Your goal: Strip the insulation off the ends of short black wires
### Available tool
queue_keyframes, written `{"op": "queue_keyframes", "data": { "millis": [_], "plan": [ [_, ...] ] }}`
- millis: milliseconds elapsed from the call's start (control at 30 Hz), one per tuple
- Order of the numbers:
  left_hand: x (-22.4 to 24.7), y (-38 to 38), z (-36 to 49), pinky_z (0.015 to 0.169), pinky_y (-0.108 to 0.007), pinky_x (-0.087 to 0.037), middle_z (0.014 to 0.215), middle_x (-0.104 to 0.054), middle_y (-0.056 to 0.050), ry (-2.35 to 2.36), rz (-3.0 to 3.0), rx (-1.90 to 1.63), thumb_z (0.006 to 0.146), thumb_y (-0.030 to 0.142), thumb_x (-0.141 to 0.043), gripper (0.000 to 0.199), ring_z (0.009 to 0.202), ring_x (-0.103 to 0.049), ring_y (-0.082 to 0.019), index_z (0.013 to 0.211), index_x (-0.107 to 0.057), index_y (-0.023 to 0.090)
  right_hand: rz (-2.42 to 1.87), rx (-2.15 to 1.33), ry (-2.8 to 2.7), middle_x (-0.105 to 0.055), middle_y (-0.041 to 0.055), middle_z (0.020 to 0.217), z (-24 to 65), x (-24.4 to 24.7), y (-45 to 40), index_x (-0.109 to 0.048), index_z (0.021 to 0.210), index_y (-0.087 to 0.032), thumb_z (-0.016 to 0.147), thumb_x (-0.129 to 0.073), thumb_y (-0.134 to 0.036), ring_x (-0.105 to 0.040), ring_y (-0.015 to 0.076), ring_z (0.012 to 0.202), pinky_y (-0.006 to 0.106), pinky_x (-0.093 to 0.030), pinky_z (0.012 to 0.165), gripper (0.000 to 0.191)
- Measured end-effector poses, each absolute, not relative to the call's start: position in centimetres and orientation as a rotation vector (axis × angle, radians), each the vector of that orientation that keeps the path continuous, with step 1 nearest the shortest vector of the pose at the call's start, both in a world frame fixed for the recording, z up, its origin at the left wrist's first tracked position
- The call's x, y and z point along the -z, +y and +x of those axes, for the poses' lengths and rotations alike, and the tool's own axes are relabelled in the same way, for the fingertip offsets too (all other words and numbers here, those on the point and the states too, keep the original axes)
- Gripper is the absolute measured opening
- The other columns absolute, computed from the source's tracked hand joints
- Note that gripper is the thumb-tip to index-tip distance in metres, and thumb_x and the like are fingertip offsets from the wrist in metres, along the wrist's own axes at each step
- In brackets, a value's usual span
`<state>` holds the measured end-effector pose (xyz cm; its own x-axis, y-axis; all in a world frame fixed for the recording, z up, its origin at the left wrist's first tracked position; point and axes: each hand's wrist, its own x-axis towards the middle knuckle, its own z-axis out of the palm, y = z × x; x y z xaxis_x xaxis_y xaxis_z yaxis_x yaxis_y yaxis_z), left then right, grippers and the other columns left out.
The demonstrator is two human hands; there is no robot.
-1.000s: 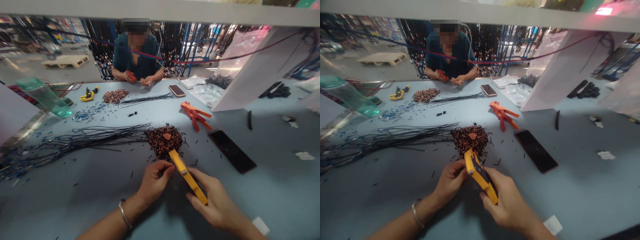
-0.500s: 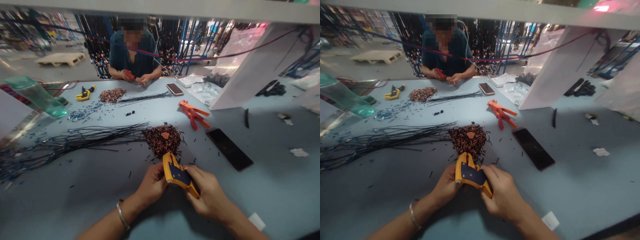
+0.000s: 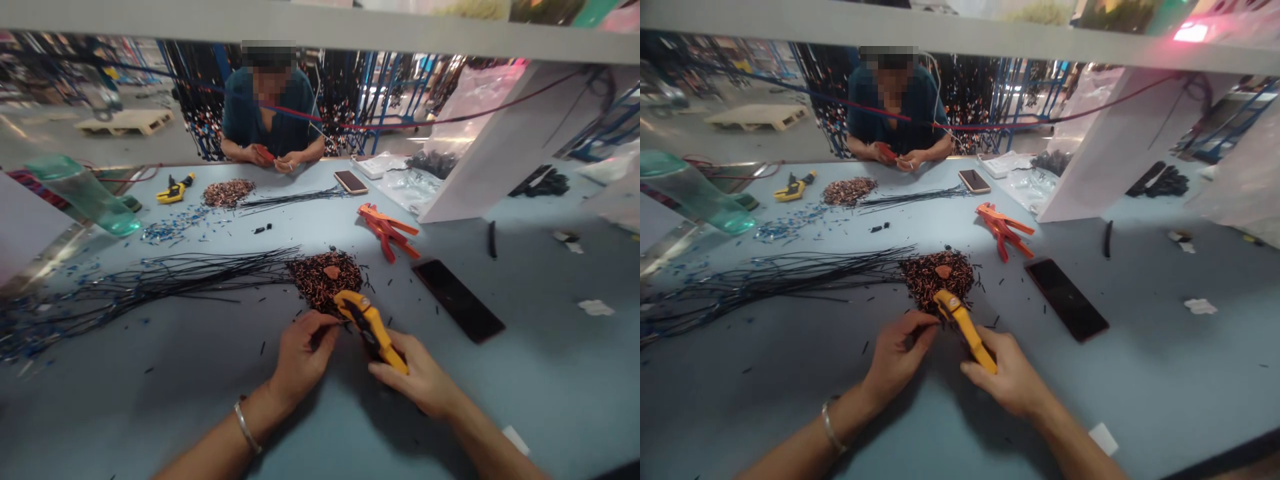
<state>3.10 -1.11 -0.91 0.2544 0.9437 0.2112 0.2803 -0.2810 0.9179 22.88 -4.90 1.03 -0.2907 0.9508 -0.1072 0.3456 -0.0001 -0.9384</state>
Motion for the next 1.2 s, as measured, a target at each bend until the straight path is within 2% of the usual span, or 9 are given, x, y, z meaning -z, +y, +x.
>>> {"op": "queue_keyframes", "data": {
  "millis": [67, 133, 267, 533, 700, 800, 933, 1100, 1200],
  "plan": [
    [1.0, -0.8, 2.7, 0.073, -0.030, -0.050, 0.087, -0.067, -0.005, 1.239, 1.922, -1.156, 0.084, 0.019, -0.057, 0.013, 0.081, -0.062, -0.017, 0.091, -0.069, 0.019, -1.148, -1.663, -1.375, -0.062, 0.0044, 0.076, 23.4, -1.1, -4.9, -0.060, 0.088, -0.016, 0.074, -0.064, -0.042, -0.057, 0.0173, 0.065, 0.028, -0.043, 0.058, 0.030],
    [1.1, -0.5, 2.4, 0.089, -0.037, -0.048, 0.107, -0.065, -0.007, 1.295, 2.037, -1.228, 0.083, 0.016, -0.057, 0.023, 0.101, -0.060, -0.021, 0.103, -0.067, 0.022, -0.988, -1.817, -1.074, -0.065, 0.0063, 0.085, 23.8, -0.7, -4.9, -0.061, 0.101, -0.016, 0.070, -0.070, -0.042, -0.061, 0.0201, 0.073, 0.032, -0.047, 0.068, 0.042],
    [1.1, -0.3, 2.1, 0.104, -0.042, -0.040, 0.129, -0.055, -0.008, 1.360, 2.068, -1.357, 0.086, 0.011, -0.051, 0.039, 0.121, -0.049, -0.022, 0.122, -0.059, 0.025, -0.819, -1.890, -0.656, -0.065, 0.0038, 0.085, 23.6, 0.2, -4.9, -0.065, 0.103, -0.019, 0.067, -0.075, -0.033, -0.062, 0.0190, 0.075, 0.033, -0.049, 0.072, 0.040],
    [0.9, 0.3, 1.9, 0.095, -0.038, -0.046, 0.114, -0.057, -0.008, 1.501, 1.913, -1.487, 0.087, 0.009, -0.049, 0.031, 0.110, -0.053, -0.021, 0.112, -0.061, 0.022, -0.678, -1.895, -0.422, -0.068, 0.0033, 0.085, 23.8, 1.4, -4.0, -0.069, 0.099, -0.019, 0.067, -0.069, -0.026, -0.062, 0.0183, 0.076, 0.034, -0.052, 0.075, 0.032],
    [-0.5, 0.4, 2.0, 0.086, -0.041, -0.043, 0.097, -0.061, -0.004, 1.457, 2.305, -0.905, 0.082, 0.015, -0.060, 0.013, 0.095, -0.056, -0.022, 0.088, -0.069, 0.022, -0.684, -1.877, -0.409, -0.069, 0.0036, 0.084, 23.8, 1.6, -3.7, -0.069, 0.097, -0.017, 0.067, -0.067, -0.025, -0.063, 0.0184, 0.076, 0.034, -0.053, 0.076, 0.030],
    [-1.2, 0.5, 2.4, 0.084, -0.043, -0.040, 0.100, -0.061, -0.006, 1.452, 2.481, -0.594, 0.080, 0.018, -0.066, 0.008, 0.096, -0.054, -0.025, 0.086, -0.070, 0.022, -0.702, -1.875, -0.446, -0.069, 0.0036, 0.084, 23.8, 1.5, -3.7, -0.068, 0.096, -0.017, 0.068, -0.065, -0.024, -0.064, 0.0190, 0.074, 0.036, -0.054, 0.076, 0.029],
    [-1.1, 1.0, 3.3, 0.083, -0.043, -0.039, 0.098, -0.060, -0.007, 1.491, 2.549, -0.460, 0.081, 0.017, -0.066, 0.006, 0.096, -0.052, -0.026, 0.084, -0.070, 0.020, -0.719, -1.860, -0.508, -0.069, 0.0045, 0.083, 23.7, 1.5, -3.6, -0.066, 0.095, -0.017, 0.068, -0.064, -0.024, -0.064, 0.0204, 0.073, 0.039, -0.055, 0.076, 0.028],
    [-0.4, 1.3, 3.5, 0.082, -0.042, -0.041, 0.100, -0.060, -0.008, 1.429, 2.577, -0.451, 0.083, 0.014, -0.061, 0.007, 0.097, -0.051, -0.025, 0.081, -0.067, 0.018, -0.699, -1.884, -0.512, -0.070, 0.0035, 0.083, 23.7, 1.4, -3.6, -0.067, 0.096, -0.018, 0.068, -0.065, -0.022, -0.066, 0.0199, 0.074, 0.038, -0.056, 0.075, 0.028],
    [-0.9, 1.4, 2.5, 0.088, -0.039, -0.042, 0.110, -0.060, -0.009, 1.312, 2.593, -0.651, 0.085, 0.012, -0.055, 0.010, 0.103, -0.050, -0.024, 0.080, -0.063, 0.017, -0.682, -1.906, -0.493, -0.070, 0.0031, 0.083, 23.9, 1.4, -3.6, -0.067, 0.095, -0.017, 0.069, -0.065, -0.022, -0.066, 0.0189, 0.073, 0.036, -0.055, 0.074, 0.027]
  ]
}}
